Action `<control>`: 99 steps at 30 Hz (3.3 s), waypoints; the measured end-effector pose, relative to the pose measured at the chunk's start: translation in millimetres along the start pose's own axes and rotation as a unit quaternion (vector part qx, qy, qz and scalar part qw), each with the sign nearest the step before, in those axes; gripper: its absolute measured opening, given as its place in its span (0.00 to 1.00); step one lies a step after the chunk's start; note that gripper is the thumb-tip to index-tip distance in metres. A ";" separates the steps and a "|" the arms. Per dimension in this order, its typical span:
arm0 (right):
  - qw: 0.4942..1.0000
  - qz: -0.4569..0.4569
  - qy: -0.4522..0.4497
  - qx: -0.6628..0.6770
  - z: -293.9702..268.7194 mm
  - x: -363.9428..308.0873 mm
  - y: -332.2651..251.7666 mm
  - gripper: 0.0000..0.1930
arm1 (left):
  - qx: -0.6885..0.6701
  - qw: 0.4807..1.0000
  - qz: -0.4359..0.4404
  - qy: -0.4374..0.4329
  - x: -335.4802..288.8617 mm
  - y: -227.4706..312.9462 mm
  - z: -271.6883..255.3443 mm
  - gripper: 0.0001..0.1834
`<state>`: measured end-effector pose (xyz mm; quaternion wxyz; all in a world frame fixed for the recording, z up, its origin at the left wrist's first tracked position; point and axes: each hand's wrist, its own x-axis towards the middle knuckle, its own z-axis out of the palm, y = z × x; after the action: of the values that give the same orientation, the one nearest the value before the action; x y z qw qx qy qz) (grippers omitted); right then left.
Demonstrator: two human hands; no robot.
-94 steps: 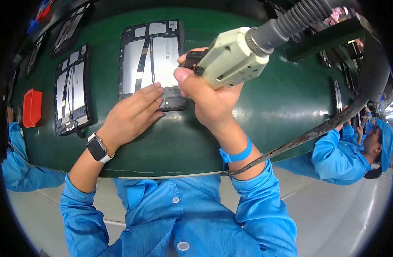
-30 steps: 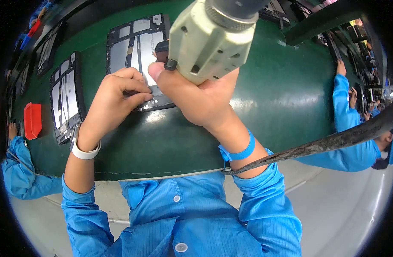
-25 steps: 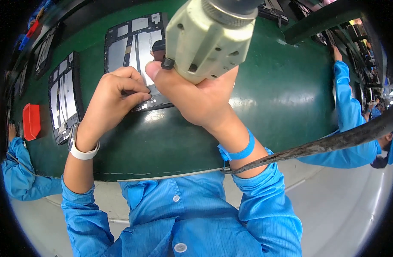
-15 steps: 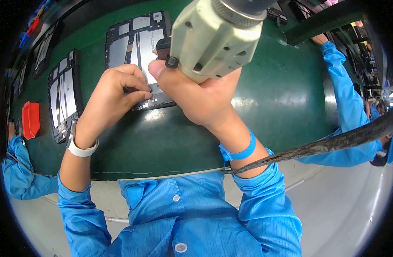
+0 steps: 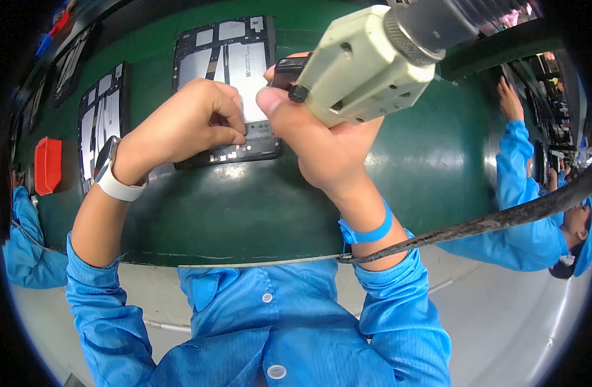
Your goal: The person assembles tablet components by attaching a tablet battery to a tablet frame with small screws, using an electric screwdriver.
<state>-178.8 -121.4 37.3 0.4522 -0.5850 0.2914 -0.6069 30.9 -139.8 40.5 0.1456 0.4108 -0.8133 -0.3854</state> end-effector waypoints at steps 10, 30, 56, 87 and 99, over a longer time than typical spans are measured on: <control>1.000 0.022 0.018 0.008 -5.2 5.6 -9.7 0.11 | 0.044 0.973 0.107 0.202 -35.9 2.7 23.4 0.15; 0.998 0.045 0.048 0.016 -27.4 30.8 27.7 0.09 | 0.300 0.882 -0.042 0.362 -43.7 -124.2 -80.1 0.22; 0.998 0.034 0.055 -0.015 -17.2 25.9 14.7 0.09 | 0.130 0.889 -0.170 0.404 -187.8 -11.8 66.8 0.34; 0.998 0.035 0.011 0.060 2.3 12.2 -9.4 0.10 | 0.191 0.921 0.153 0.303 -39.0 -5.1 70.6 0.10; 0.997 0.046 -0.019 0.067 25.8 8.3 10.7 0.10 | 0.217 0.903 0.159 0.334 -39.4 -5.0 77.5 0.10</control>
<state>-150.7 -128.8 35.4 0.5235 -0.5510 0.2681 -0.5921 15.3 -71.5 -11.3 0.3751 0.4016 -0.8354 -0.0114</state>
